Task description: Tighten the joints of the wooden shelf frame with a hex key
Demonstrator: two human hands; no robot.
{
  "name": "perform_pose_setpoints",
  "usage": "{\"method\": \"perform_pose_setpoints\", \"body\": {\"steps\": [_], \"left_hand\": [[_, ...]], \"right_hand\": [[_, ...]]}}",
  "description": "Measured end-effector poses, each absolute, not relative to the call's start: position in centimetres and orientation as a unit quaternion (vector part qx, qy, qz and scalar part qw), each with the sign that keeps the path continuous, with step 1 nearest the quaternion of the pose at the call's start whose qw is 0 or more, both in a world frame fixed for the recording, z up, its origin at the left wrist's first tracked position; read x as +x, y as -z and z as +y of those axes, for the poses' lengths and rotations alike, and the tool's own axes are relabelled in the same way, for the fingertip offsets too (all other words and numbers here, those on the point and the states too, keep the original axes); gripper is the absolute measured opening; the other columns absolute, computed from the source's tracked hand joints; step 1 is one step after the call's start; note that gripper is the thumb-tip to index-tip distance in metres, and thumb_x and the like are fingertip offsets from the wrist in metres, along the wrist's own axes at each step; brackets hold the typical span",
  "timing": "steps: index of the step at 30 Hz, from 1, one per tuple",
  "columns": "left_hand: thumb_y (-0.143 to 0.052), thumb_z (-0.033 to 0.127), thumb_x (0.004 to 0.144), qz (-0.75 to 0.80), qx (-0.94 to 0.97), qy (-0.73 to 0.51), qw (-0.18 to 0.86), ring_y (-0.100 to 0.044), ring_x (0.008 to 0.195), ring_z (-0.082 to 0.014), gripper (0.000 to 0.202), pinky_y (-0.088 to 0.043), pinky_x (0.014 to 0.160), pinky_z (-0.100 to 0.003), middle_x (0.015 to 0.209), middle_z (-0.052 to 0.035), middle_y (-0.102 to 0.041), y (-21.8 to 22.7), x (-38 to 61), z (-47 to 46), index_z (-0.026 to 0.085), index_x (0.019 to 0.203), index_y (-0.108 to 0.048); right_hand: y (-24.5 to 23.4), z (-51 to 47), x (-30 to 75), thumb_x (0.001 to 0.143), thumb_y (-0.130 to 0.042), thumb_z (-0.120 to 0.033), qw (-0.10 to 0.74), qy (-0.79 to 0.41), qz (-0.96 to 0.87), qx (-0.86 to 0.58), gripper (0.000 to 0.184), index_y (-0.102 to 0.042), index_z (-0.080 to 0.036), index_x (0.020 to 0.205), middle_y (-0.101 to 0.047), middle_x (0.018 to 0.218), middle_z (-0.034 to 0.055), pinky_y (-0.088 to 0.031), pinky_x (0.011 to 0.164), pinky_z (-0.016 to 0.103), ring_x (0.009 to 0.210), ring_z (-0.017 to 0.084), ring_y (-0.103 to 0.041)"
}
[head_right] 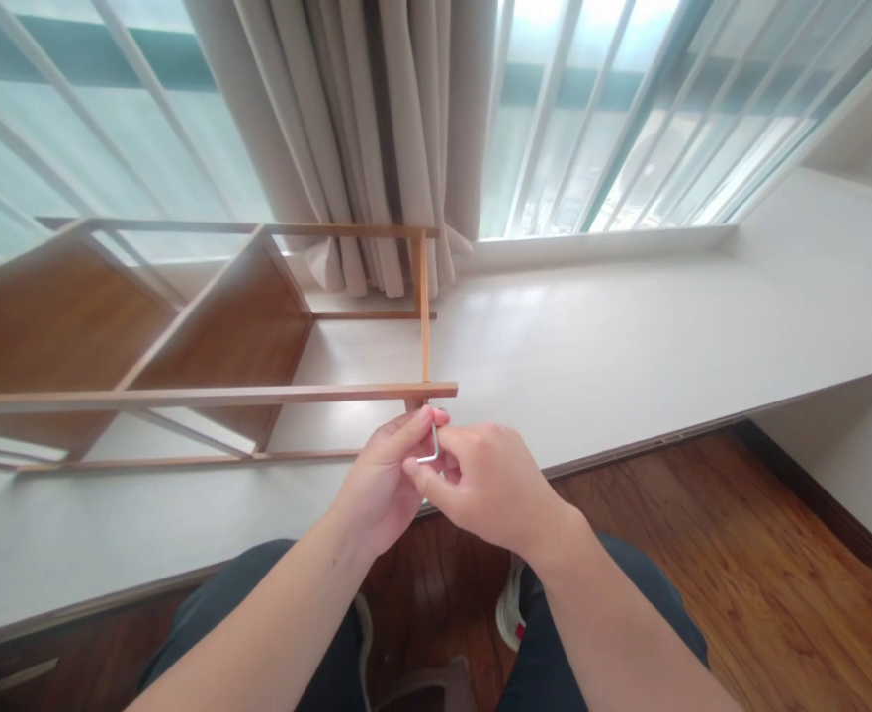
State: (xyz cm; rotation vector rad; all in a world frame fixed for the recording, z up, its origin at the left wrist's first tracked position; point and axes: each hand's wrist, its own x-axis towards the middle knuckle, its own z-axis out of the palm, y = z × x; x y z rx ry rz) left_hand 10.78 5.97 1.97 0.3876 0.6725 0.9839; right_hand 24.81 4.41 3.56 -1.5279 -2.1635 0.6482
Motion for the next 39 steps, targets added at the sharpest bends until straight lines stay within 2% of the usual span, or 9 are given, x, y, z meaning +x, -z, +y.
{"method": "perform_pose_setpoints", "body": {"steps": [4,9,15,20,31,35,39], "left_hand": [[-0.085,0.043,0.077,0.307,0.181,-0.456,0.815,-0.062,0.069,-0.0117,0.036,-0.05,0.067,-0.024,0.073,-0.0027,-0.064,-2.0,10.8,5.9,0.01,0.083,-0.071],[-0.088,0.045,0.073,0.323,0.162,-0.466,0.808,-0.065,0.071,-0.0119,0.039,-0.053,0.068,-0.025,0.079,-0.0032,-0.068,-2.1,10.8,6.0,0.011,0.084,-0.072],[-0.089,0.039,0.073,0.32,0.153,-0.481,0.802,-0.066,0.07,-0.0099,0.035,-0.054,0.068,-0.023,0.081,-0.0012,-0.068,-1.9,10.7,6.2,0.01,0.085,-0.074],[-0.087,0.045,0.076,0.305,0.163,-0.472,0.811,-0.067,0.07,-0.0108,0.039,-0.055,0.069,-0.024,0.08,-0.0012,-0.068,-1.6,10.8,6.2,0.01,0.089,-0.074],[-0.094,0.047,0.065,0.293,0.133,-0.472,0.821,-0.065,0.065,-0.0095,0.047,-0.052,0.064,-0.022,0.075,0.0005,-0.066,-2.3,10.9,6.1,0.01,0.083,-0.072],[-0.093,0.048,0.067,0.292,0.132,-0.472,0.821,-0.065,0.066,-0.0093,0.046,-0.051,0.065,-0.023,0.076,0.0006,-0.066,-2.2,11.0,6.1,0.01,0.084,-0.072],[-0.089,0.041,0.073,0.293,0.12,-0.47,0.824,-0.065,0.07,-0.0088,0.037,-0.051,0.069,-0.023,0.078,0.0003,-0.067,-2.1,11.0,6.2,0.011,0.086,-0.072]], "right_hand": [[-2.7,4.2,25.7,0.095,-0.064,-0.045,0.314,-0.204,-0.777,-0.507,0.035,-0.055,-0.018,0.075,-0.053,0.059,-0.0054,-0.033,0.056,0.02,0.054,0.006,-0.044],[-2.2,4.0,25.7,0.096,-0.067,-0.04,0.385,-0.185,-0.778,-0.461,0.027,-0.059,-0.018,0.082,-0.057,0.063,-0.0062,-0.04,0.059,0.016,0.057,0.004,-0.049],[-2.0,4.2,24.9,0.099,-0.063,-0.043,0.39,-0.202,-0.765,-0.471,0.03,-0.06,-0.018,0.084,-0.058,0.064,-0.0054,-0.04,0.056,0.016,0.055,0.004,-0.05],[-1.8,4.2,24.7,0.1,-0.062,-0.043,0.392,-0.185,-0.76,-0.484,0.03,-0.058,-0.018,0.083,-0.058,0.065,-0.0052,-0.04,0.057,0.016,0.055,0.004,-0.05],[-1.6,4.0,24.5,0.097,-0.067,-0.044,0.387,-0.142,-0.762,-0.499,0.03,-0.06,-0.019,0.083,-0.058,0.062,-0.0058,-0.038,0.056,0.018,0.054,0.005,-0.049],[-1.5,4.0,24.5,0.097,-0.066,-0.045,0.386,-0.147,-0.759,-0.503,0.03,-0.06,-0.019,0.084,-0.058,0.062,-0.0056,-0.038,0.056,0.019,0.053,0.005,-0.049],[-1.4,4.1,24.5,0.098,-0.066,-0.044,0.401,-0.173,-0.748,-0.499,0.027,-0.06,-0.019,0.088,-0.06,0.065,-0.005,-0.04,0.058,0.018,0.056,0.006,-0.052]]}}
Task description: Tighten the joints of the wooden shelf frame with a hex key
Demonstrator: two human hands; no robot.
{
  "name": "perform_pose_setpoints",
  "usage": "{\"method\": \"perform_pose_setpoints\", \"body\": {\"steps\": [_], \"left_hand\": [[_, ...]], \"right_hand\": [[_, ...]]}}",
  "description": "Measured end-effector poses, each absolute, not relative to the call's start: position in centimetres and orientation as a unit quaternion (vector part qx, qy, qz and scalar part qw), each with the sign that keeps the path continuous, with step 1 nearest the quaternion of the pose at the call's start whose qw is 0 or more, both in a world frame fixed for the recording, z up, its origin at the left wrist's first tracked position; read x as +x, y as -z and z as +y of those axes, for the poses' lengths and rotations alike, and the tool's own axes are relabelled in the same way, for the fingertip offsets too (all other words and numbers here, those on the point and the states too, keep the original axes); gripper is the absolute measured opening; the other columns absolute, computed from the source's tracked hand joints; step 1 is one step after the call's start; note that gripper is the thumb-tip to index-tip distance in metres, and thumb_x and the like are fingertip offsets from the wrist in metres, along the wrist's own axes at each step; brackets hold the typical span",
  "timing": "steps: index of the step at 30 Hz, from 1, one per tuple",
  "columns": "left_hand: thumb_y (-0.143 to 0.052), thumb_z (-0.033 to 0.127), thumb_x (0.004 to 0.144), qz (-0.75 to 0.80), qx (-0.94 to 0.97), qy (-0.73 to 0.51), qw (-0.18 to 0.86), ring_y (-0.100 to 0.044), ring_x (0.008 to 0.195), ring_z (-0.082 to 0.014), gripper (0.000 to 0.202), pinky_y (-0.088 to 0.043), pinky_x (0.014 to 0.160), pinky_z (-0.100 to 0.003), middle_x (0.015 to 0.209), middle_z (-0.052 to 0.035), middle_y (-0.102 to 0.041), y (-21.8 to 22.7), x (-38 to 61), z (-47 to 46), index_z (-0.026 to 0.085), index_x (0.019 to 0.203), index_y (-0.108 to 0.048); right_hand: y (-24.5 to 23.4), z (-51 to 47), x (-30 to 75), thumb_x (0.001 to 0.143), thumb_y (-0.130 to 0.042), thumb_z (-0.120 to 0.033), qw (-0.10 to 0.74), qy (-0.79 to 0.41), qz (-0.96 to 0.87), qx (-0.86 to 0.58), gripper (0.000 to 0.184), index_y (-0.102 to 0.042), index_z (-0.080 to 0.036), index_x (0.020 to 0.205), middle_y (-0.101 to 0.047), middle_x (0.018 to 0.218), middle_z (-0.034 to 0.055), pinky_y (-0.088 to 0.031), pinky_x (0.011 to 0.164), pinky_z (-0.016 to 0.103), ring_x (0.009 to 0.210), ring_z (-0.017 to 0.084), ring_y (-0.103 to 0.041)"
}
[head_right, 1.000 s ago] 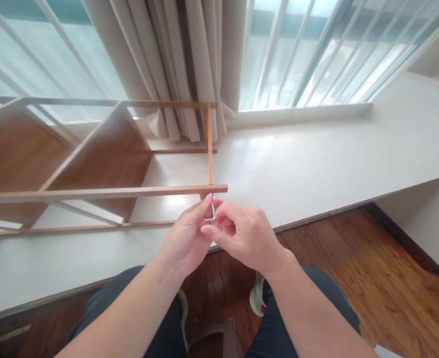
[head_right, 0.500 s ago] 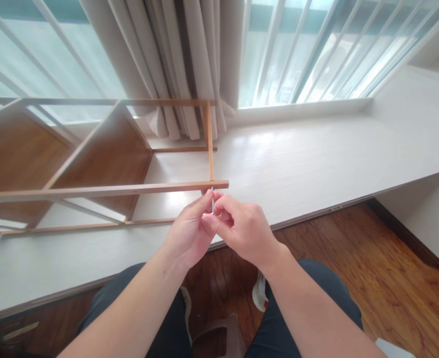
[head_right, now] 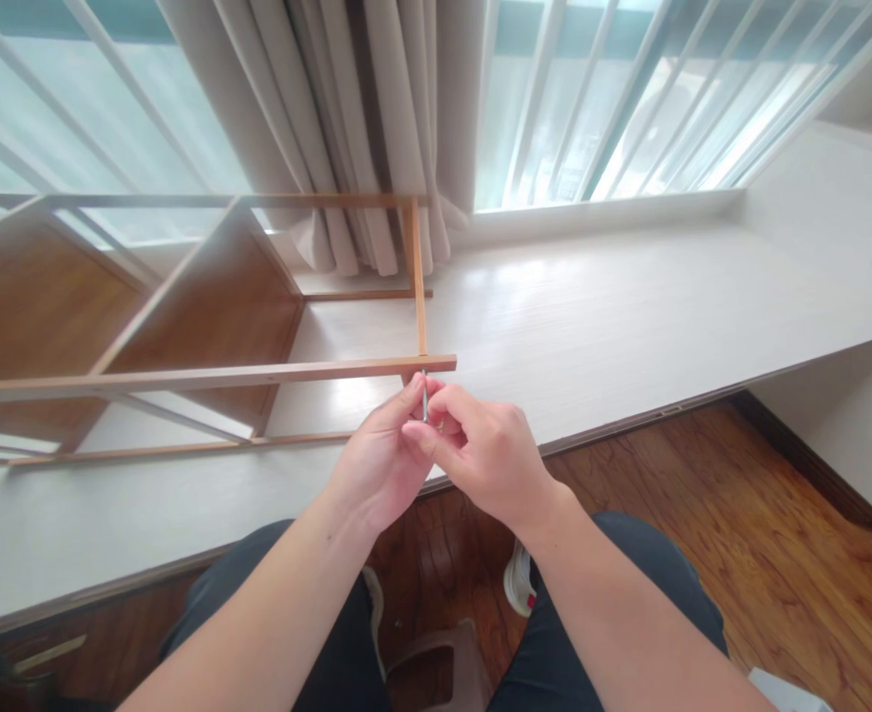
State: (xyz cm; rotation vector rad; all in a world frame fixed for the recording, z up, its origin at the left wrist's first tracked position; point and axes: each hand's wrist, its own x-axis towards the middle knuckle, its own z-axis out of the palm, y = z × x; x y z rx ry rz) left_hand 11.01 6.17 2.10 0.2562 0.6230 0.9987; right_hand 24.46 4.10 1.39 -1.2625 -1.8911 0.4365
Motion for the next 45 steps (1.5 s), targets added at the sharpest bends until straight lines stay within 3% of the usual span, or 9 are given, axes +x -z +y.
{"method": "perform_pose_setpoints", "body": {"steps": [7,15,27,34,38,45], "left_hand": [[-0.088,0.036,0.074,0.292,0.116,-0.455,0.833,-0.065,0.073,-0.0093,0.032,-0.051,0.074,-0.025,0.082,0.0005,-0.069,-1.9,10.8,6.4,0.013,0.088,-0.072],[-0.078,0.035,0.082,0.275,0.118,-0.454,0.839,-0.065,0.068,-0.0095,0.022,-0.048,0.069,-0.022,0.074,-0.0004,-0.069,-2.0,10.8,6.4,0.013,0.085,-0.074],[-0.081,0.033,0.077,0.297,0.139,-0.463,0.824,-0.065,0.075,-0.0105,0.023,-0.05,0.073,-0.024,0.081,-0.0006,-0.071,-1.5,10.7,6.5,0.014,0.088,-0.075],[-0.081,0.036,0.077,0.287,0.174,-0.457,0.824,-0.056,0.056,-0.0068,0.026,-0.043,0.057,-0.022,0.067,0.0027,-0.061,-1.5,10.7,6.7,0.014,0.089,-0.073],[-0.082,0.043,0.076,0.29,0.197,-0.438,0.828,-0.056,0.047,-0.0117,0.035,-0.043,0.048,-0.026,0.059,0.0056,-0.052,-1.3,10.6,6.8,0.016,0.092,-0.07],[-0.083,0.046,0.073,0.3,0.209,-0.431,0.825,-0.057,0.044,-0.0138,0.039,-0.045,0.044,-0.028,0.059,0.0058,-0.053,-1.1,10.5,6.9,0.016,0.093,-0.068]], "right_hand": [[-1.0,3.9,23.9,0.098,-0.064,-0.045,0.419,-0.227,-0.72,-0.505,0.028,-0.059,-0.02,0.088,-0.06,0.068,-0.0039,-0.041,0.059,0.02,0.057,0.007,-0.051],[-1.0,3.8,23.7,0.098,-0.062,-0.046,0.418,-0.239,-0.705,-0.521,0.029,-0.057,-0.02,0.087,-0.058,0.064,-0.0042,-0.039,0.057,0.021,0.055,0.007,-0.048],[-1.2,3.7,23.6,0.102,-0.05,-0.04,0.429,-0.251,-0.698,-0.515,0.028,-0.06,-0.019,0.087,-0.054,0.061,-0.0035,-0.038,0.056,0.022,0.055,0.008,-0.05],[-0.4,3.6,23.9,0.106,-0.043,-0.041,0.454,-0.334,-0.671,-0.481,0.031,-0.059,-0.019,0.091,-0.054,0.06,-0.0043,-0.042,0.06,0.023,0.056,0.009,-0.051],[-0.1,3.7,23.7,0.107,-0.042,-0.04,0.469,-0.393,-0.647,-0.455,0.032,-0.059,-0.018,0.092,-0.053,0.057,-0.0051,-0.042,0.058,0.022,0.053,0.008,-0.05],[0.3,3.9,23.6,0.104,-0.045,-0.04,0.475,-0.449,-0.613,-0.444,0.028,-0.059,-0.018,0.092,-0.052,0.056,-0.0058,-0.043,0.057,0.022,0.051,0.008,-0.048]]}}
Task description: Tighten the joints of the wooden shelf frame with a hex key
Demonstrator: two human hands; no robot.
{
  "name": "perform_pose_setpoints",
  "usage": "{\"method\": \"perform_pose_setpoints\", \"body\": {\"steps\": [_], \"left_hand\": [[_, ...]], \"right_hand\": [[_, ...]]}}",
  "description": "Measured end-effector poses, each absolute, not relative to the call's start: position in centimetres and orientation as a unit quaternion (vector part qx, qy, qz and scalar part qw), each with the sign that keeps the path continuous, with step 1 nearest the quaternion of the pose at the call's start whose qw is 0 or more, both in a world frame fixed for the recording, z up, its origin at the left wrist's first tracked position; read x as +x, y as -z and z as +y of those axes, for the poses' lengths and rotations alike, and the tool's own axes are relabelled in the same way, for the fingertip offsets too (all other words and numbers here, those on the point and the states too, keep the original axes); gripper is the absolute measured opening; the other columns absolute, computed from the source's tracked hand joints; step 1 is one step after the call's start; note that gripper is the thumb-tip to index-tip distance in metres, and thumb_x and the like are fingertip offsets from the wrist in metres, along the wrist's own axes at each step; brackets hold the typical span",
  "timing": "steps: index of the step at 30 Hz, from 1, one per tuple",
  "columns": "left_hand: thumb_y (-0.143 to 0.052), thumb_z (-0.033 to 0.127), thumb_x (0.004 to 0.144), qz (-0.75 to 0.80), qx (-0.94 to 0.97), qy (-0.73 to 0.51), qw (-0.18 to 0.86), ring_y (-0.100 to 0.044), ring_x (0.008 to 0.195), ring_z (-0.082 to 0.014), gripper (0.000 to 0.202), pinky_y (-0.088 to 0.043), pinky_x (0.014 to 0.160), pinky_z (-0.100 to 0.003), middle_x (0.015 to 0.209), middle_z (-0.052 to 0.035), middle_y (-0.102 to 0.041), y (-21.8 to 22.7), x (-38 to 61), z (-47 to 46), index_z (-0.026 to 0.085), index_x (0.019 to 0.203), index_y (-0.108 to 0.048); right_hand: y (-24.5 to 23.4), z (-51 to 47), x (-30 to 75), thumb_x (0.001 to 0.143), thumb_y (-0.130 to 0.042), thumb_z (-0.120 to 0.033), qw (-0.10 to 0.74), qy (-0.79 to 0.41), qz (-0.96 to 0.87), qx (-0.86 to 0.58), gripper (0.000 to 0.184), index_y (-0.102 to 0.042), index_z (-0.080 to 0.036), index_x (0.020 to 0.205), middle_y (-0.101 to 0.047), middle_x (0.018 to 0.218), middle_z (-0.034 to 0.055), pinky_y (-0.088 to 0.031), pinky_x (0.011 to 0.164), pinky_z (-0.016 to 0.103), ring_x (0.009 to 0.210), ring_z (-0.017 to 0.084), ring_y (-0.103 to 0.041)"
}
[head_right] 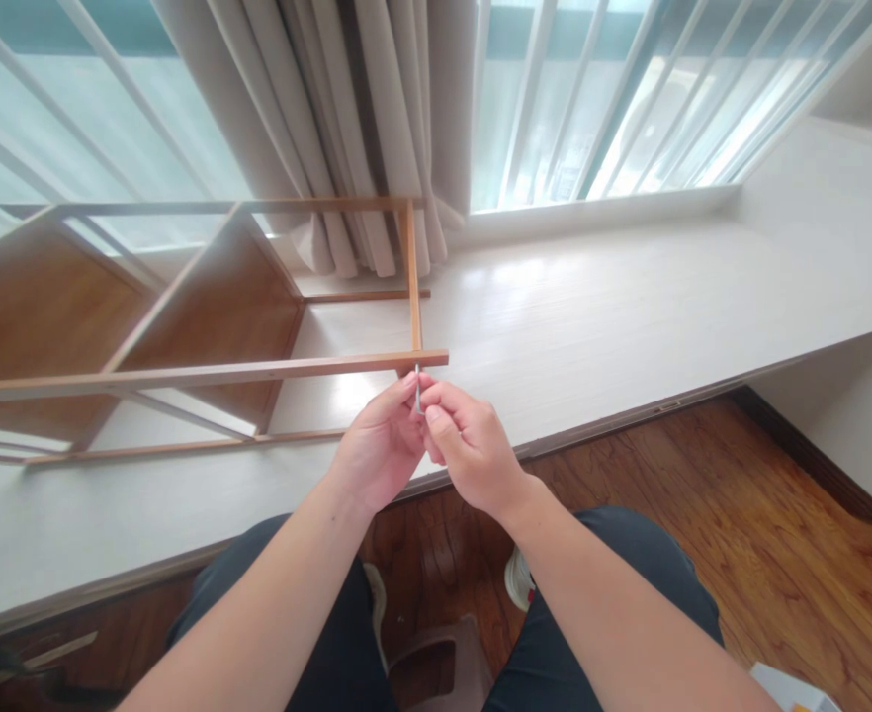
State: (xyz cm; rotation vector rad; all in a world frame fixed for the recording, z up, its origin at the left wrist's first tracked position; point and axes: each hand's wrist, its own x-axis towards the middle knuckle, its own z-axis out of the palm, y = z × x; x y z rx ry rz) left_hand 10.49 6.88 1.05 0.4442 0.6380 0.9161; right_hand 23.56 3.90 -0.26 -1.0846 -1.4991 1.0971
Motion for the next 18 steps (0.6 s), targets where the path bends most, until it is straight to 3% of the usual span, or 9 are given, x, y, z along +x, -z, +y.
{"method": "perform_pose_setpoints", "body": {"steps": [7,12,18], "left_hand": [[-0.081,0.043,0.075,0.302,0.206,-0.441,0.82,-0.057,0.048,-0.0128,0.033,-0.042,0.047,-0.027,0.058,0.005,-0.05,-1.15,10.44,6.59,0.015,0.09,-0.071],[-0.079,0.035,0.075,0.328,0.193,-0.464,0.8,-0.061,0.065,-0.0114,0.024,-0.045,0.062,-0.024,0.07,-0.0012,-0.064,-1.51,10.47,6.28,0.013,0.084,-0.073],[-0.083,0.037,0.072,0.326,0.173,-0.458,0.809,-0.062,0.073,-0.0117,0.028,-0.047,0.073,-0.025,0.072,-0.0006,-0.066,-1.44,10.56,6.31,0.014,0.085,-0.073]], "right_hand": [[-0.12,3.79,23.56,0.104,-0.048,-0.046,0.473,-0.437,-0.619,-0.448,0.035,-0.059,-0.018,0.087,-0.053,0.056,-0.0049,-0.041,0.056,0.022,0.052,0.008,-0.048],[-0.2,3.77,23.71,0.1,-0.054,-0.047,0.467,-0.378,-0.659,-0.452,0.034,-0.057,-0.018,0.082,-0.05,0.057,-0.0051,-0.036,0.053,0.022,0.051,0.008,-0.044],[-0.08,3.66,23.74,0.097,-0.059,-0.05,0.466,-0.306,-0.673,-0.487,0.035,-0.057,-0.019,0.082,-0.057,0.064,-0.0019,-0.038,0.057,0.022,0.059,0.009,-0.049]]}}
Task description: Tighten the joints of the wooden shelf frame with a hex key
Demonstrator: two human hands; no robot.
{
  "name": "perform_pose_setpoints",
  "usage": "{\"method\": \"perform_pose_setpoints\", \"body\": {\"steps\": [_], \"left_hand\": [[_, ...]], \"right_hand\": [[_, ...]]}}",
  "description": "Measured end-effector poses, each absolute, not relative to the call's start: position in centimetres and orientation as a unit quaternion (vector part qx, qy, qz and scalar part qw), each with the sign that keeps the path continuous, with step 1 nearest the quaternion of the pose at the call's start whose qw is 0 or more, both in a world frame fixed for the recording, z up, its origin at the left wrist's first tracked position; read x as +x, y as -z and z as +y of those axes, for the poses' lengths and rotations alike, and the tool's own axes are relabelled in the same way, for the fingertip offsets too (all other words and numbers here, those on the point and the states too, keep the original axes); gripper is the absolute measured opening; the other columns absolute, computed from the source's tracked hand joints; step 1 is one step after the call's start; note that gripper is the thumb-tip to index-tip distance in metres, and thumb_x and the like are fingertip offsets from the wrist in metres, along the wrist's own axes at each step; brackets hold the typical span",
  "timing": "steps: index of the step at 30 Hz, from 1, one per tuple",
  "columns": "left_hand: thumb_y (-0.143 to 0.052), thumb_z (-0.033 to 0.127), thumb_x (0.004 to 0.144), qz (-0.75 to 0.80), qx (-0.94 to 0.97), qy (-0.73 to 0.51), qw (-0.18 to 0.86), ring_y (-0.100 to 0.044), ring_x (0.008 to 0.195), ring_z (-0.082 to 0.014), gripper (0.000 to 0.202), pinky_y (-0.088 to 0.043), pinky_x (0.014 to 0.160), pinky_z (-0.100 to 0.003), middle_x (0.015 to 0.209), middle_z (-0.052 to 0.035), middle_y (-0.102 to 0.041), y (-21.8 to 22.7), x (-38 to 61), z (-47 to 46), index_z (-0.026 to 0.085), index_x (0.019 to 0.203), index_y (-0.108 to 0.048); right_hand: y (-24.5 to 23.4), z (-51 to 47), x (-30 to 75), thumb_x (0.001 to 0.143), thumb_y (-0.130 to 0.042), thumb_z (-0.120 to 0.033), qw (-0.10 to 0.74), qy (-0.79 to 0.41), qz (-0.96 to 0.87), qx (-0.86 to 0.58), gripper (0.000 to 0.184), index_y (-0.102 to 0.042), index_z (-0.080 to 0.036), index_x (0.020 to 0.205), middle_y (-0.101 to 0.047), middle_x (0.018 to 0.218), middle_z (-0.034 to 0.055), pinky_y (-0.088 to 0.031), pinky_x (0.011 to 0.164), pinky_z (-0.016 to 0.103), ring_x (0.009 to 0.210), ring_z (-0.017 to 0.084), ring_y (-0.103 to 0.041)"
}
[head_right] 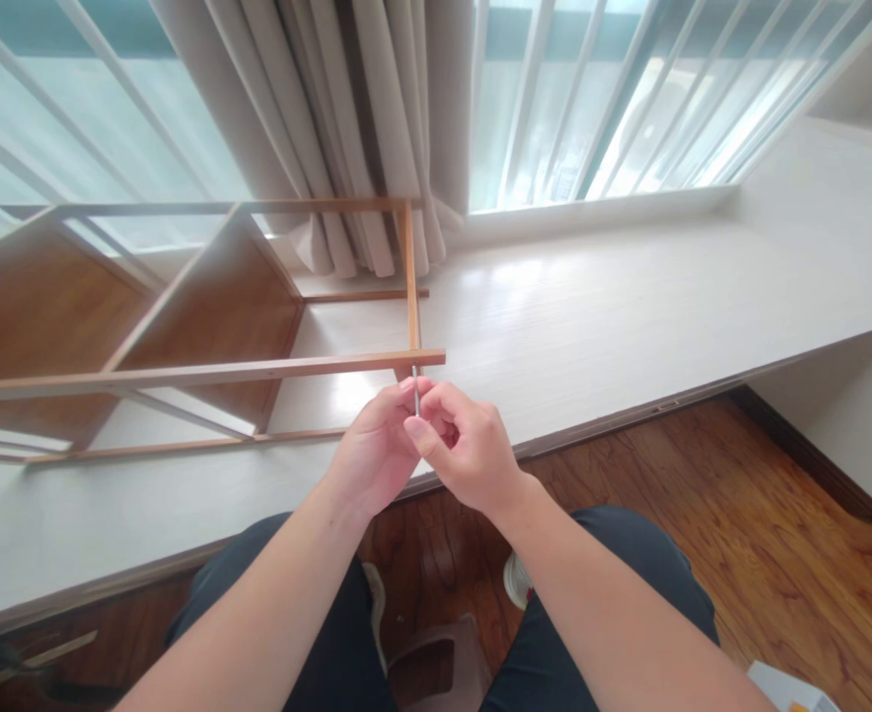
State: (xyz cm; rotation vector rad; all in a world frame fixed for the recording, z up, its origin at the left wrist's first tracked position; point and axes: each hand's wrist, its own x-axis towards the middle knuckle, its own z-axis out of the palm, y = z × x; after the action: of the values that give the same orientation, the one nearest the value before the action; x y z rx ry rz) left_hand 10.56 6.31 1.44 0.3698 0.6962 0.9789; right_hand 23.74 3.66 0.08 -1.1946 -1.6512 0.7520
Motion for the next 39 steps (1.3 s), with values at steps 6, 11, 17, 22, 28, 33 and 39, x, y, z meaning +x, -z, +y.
{"method": "perform_pose_setpoints", "body": {"steps": [6,11,17,22,28,33,39], "left_hand": [[-0.085,0.036,0.072,0.32,0.157,-0.467,0.809,-0.064,0.077,-0.0112,0.03,-0.05,0.076,-0.025,0.078,-0.0007,-0.069,-1.42,10.69,6.42,0.013,0.088,-0.075],[-0.087,0.034,0.07,0.309,0.132,-0.465,0.819,-0.065,0.074,-0.0105,0.031,-0.05,0.072,-0.024,0.078,-0.0005,-0.07,-1.45,10.75,6.52,0.012,0.089,-0.076],[-0.084,0.034,0.074,0.307,0.129,-0.461,0.823,-0.063,0.072,-0.0097,0.029,-0.051,0.073,-0.024,0.074,-0.0001,-0.067,-1.19,10.84,6.55,0.012,0.091,-0.076],[-0.083,0.034,0.076,0.307,0.131,-0.46,0.823,-0.064,0.074,-0.0103,0.028,-0.051,0.074,-0.023,0.073,-0.0007,-0.067,-1.32,10.77,6.41,0.012,0.091,-0.076],[-0.084,0.033,0.074,0.303,0.13,-0.463,0.823,-0.066,0.074,-0.0103,0.029,-0.052,0.072,-0.022,0.077,-0.0016,-0.07,-1.24,10.75,6.45,0.011,0.091,-0.076],[-0.085,0.034,0.073,0.3,0.13,-0.462,0.825,-0.066,0.074,-0.0098,0.029,-0.052,0.071,-0.021,0.079,-0.0018,-0.071,-1.17,10.78,6.54,0.012,0.09,-0.076],[-0.085,0.035,0.074,0.309,0.133,-0.465,0.819,-0.064,0.077,-0.0096,0.028,-0.051,0.071,-0.022,0.082,-0.0015,-0.07,-1.22,10.84,6.53,0.013,0.09,-0.075]], "right_hand": [[0.1,3.73,23.58,0.097,-0.062,-0.046,0.47,-0.295,-0.658,-0.509,0.031,-0.058,-0.019,0.084,-0.061,0.067,-0.0013,-0.04,0.059,0.022,0.061,0.009,-0.053],[0.08,3.83,23.38,0.094,-0.068,-0.042,0.482,-0.283,-0.664,-0.497,0.027,-0.057,-0.019,0.084,-0.055,0.061,-0.0051,-0.04,0.056,0.02,0.055,0.007,-0.047],[0.17,3.85,23.13,0.093,-0.07,-0.041,0.485,-0.245,-0.671,-0.504,0.026,-0.057,-0.02,0.083,-0.051,0.059,-0.0065,-0.04,0.054,0.019,0.053,0.006,-0.046],[0.52,3.85,23.19,0.096,-0.067,-0.043,0.484,-0.237,-0.675,-0.504,0.027,-0.057,-0.02,0.084,-0.052,0.059,-0.0063,-0.04,0.055,0.019,0.053,0.006,-0.047],[0.59,4.0,23.22,0.096,-0.067,-0.043,0.49,-0.232,-0.672,-0.504,0.027,-0.058,-0.02,0.086,-0.054,0.06,-0.0063,-0.04,0.055,0.019,0.053,0.006,-0.046],[0.57,3.89,23.21,0.097,-0.065,-0.045,0.488,-0.232,-0.669,-0.51,0.028,-0.058,-0.02,0.087,-0.059,0.062,-0.0045,-0.04,0.056,0.02,0.054,0.007,-0.05],[0.59,3.67,23.3,0.102,-0.057,-0.043,0.49,-0.254,-0.666,-0.502,0.027,-0.06,-0.019,0.091,-0.056,0.061,-0.0052,-0.038,0.054,0.021,0.051,0.007,-0.049]]}}
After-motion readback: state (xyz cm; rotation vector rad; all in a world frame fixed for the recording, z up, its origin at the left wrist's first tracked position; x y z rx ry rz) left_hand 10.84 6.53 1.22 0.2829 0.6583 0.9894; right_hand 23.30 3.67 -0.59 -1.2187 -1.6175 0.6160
